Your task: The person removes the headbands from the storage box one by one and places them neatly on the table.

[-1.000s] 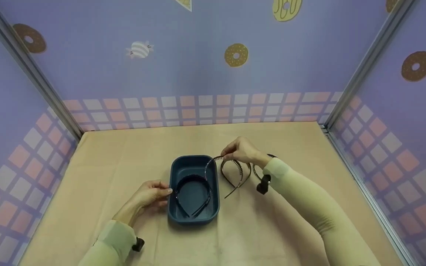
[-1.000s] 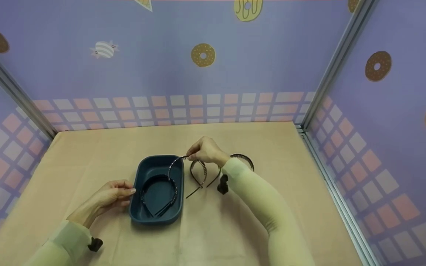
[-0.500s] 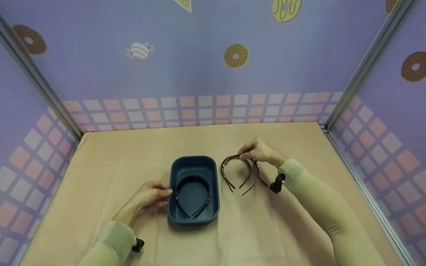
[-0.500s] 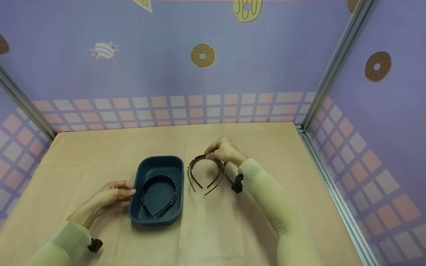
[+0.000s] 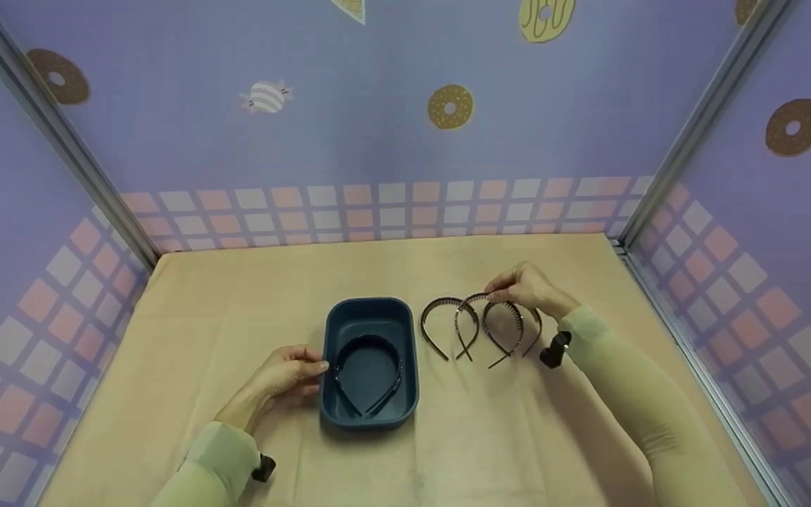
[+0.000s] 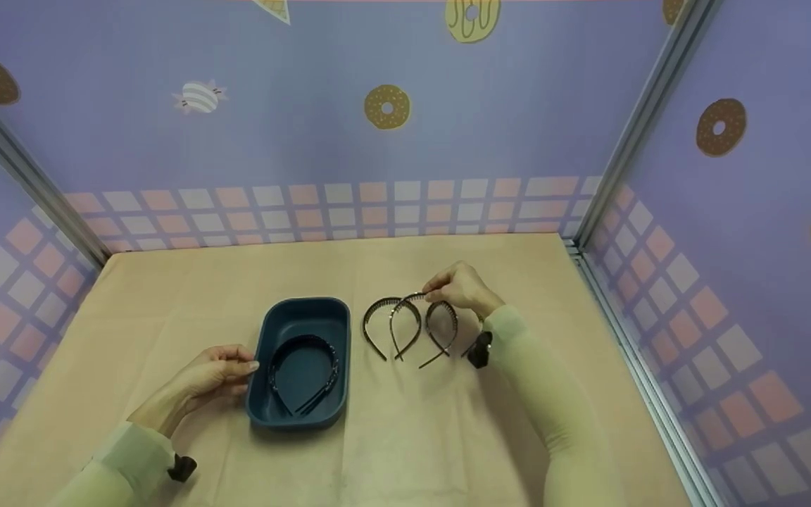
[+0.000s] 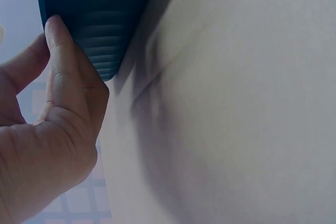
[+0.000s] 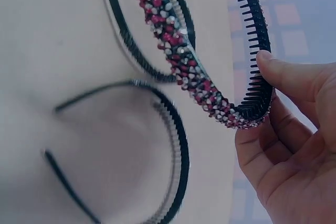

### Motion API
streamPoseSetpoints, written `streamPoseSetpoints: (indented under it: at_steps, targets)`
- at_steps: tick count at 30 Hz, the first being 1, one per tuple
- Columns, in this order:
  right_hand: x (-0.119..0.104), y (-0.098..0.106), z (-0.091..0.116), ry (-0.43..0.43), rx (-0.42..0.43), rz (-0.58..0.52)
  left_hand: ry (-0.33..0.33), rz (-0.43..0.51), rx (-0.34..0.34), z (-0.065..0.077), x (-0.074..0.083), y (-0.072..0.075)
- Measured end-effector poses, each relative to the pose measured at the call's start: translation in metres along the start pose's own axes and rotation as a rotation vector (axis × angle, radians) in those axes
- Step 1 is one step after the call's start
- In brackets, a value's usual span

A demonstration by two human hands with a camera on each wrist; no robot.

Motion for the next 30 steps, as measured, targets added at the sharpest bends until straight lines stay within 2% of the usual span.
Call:
streamPoseSetpoints:
  at_steps: [5,13,22,30]
  targets:
    - [0.020,0.013,0.005,-0.027,0.024,0.031,-0.002,0.002,-0.010,-0.001,-0.001,0.000]
    - [0.047,0.026,0.014,-0.071,0.013,0.034,-0.008,0.002,-0.008,0.000,-0.002,0.000]
    - [0.067,0.038,0.019,-0.077,0.001,0.121,-0.018,0.005,-0.025,0.000,0.000,-0.001]
    - [0.084,0.048,0.021,-0.098,-0.008,0.146,-0.020,-0.009,-0.024,0.000,0.000,-0.001]
Point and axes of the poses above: each hand's wrist, its own z-axis away from the middle knuckle, its own y-axis out of the back of the hand, x = y × z, the point moved 8 cm from there along -z, towards the middle knuckle, and after that the axes turned 12 degrees about z, right-handed, at the moved point
